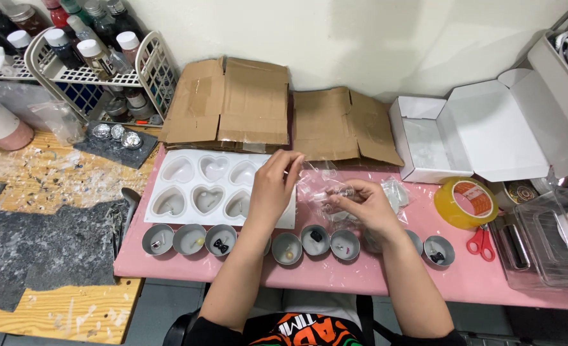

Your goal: The person removes small items from a plastic bag and places them into metal cups before taking heart-shaped objects from a mold and placing them into the cups. Finally, they assemble a cardboard box by hand.

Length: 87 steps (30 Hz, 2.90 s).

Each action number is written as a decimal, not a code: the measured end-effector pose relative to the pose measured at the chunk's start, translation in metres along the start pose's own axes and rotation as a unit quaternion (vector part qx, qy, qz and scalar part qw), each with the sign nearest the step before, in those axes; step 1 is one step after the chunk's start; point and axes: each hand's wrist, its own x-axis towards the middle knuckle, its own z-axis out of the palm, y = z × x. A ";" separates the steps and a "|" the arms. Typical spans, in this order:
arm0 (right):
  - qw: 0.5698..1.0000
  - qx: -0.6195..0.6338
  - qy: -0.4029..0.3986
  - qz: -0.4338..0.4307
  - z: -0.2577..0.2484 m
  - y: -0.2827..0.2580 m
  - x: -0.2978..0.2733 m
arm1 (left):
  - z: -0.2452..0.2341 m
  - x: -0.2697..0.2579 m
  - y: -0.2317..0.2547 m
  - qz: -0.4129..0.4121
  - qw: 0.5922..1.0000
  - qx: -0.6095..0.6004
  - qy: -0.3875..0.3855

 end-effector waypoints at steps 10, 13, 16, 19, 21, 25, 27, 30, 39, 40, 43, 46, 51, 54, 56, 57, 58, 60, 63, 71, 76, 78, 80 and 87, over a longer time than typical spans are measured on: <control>0.990 0.054 0.043 -0.121 -0.024 0.010 0.015 | -0.012 0.002 -0.016 -0.141 0.985 -0.061 -0.083; 0.988 0.049 0.033 -0.141 -0.022 0.008 0.014 | -0.012 -0.003 -0.020 -0.149 0.978 -0.123 -0.078; 0.984 0.052 0.035 -0.164 -0.013 -0.002 0.011 | -0.017 -0.006 -0.020 -0.162 0.972 -0.147 -0.089; 0.969 -0.170 0.108 -0.141 -0.003 -0.018 0.008 | -0.022 -0.006 -0.015 -0.120 0.983 -0.050 -0.130; 0.885 -0.272 0.059 -0.373 0.009 -0.035 0.002 | -0.023 -0.007 -0.013 0.035 0.980 0.071 -0.181; 0.836 -0.361 0.050 -0.411 0.017 -0.037 0.003 | -0.023 -0.002 0.006 0.022 0.957 0.075 -0.280; 0.891 -0.330 0.047 -0.308 0.008 -0.012 0.013 | -0.023 0.001 0.015 0.091 0.935 0.205 -0.275; 0.943 -0.184 0.045 -0.275 0.008 -0.008 0.013 | -0.028 0.002 0.033 0.060 0.955 0.164 -0.238; 0.978 -0.110 -0.008 -0.175 0.012 -0.037 0.005 | -0.018 -0.009 0.008 0.052 0.980 -0.003 -0.194; 0.978 -0.110 -0.009 -0.175 0.009 -0.035 0.006 | -0.021 -0.007 0.012 0.052 0.980 -0.002 -0.193; 0.978 -0.122 0.035 -0.166 0.003 -0.030 0.011 | -0.027 -0.003 0.021 0.027 0.976 -0.017 -0.214; 0.977 -0.118 0.062 -0.166 0.005 -0.026 0.011 | -0.025 -0.006 0.021 0.055 0.979 0.007 -0.197; 0.983 -0.072 0.044 -0.162 0.019 -0.037 0.002 | -0.023 -0.010 0.031 0.033 0.984 -0.003 -0.174; 0.985 -0.049 0.035 -0.160 0.015 -0.033 0.000 | -0.016 -0.019 0.023 0.011 0.983 -0.035 -0.178; 0.983 -0.068 0.046 -0.162 0.012 -0.028 0.001 | -0.011 -0.028 0.016 0.008 0.982 -0.051 -0.181; 0.981 -0.087 0.059 -0.164 0.011 -0.026 0.001 | -0.009 -0.032 0.012 0.005 0.981 -0.068 -0.184; 0.981 -0.087 0.059 -0.163 0.006 -0.022 0.004 | -0.013 -0.030 0.018 0.004 0.981 -0.068 -0.184; 0.979 -0.102 0.081 -0.158 -0.003 -0.015 0.010 | -0.022 -0.027 0.030 -0.017 0.986 -0.027 -0.165; 0.980 -0.144 0.097 -0.092 -0.016 -0.010 0.023 | -0.044 -0.034 0.015 -0.042 0.990 -0.016 -0.131; 0.826 -0.539 0.117 -0.117 -0.032 0.020 0.047 | -0.143 -0.066 -0.070 -0.219 0.962 0.159 -0.031; 0.664 -0.725 0.124 -0.138 0.000 -0.003 0.039 | -0.202 -0.078 -0.111 -0.257 0.890 0.375 -0.009; 0.629 -0.756 0.125 -0.126 0.027 -0.022 0.034 | -0.214 -0.072 -0.115 -0.358 0.834 0.415 -0.060; 0.649 -0.730 0.099 -0.189 0.044 -0.015 0.044 | -0.217 -0.077 -0.139 -0.394 0.831 0.383 -0.092; 0.788 -0.505 -0.145 -0.321 0.174 -0.015 0.069 | -0.211 -0.089 -0.172 -0.360 0.886 0.287 -0.058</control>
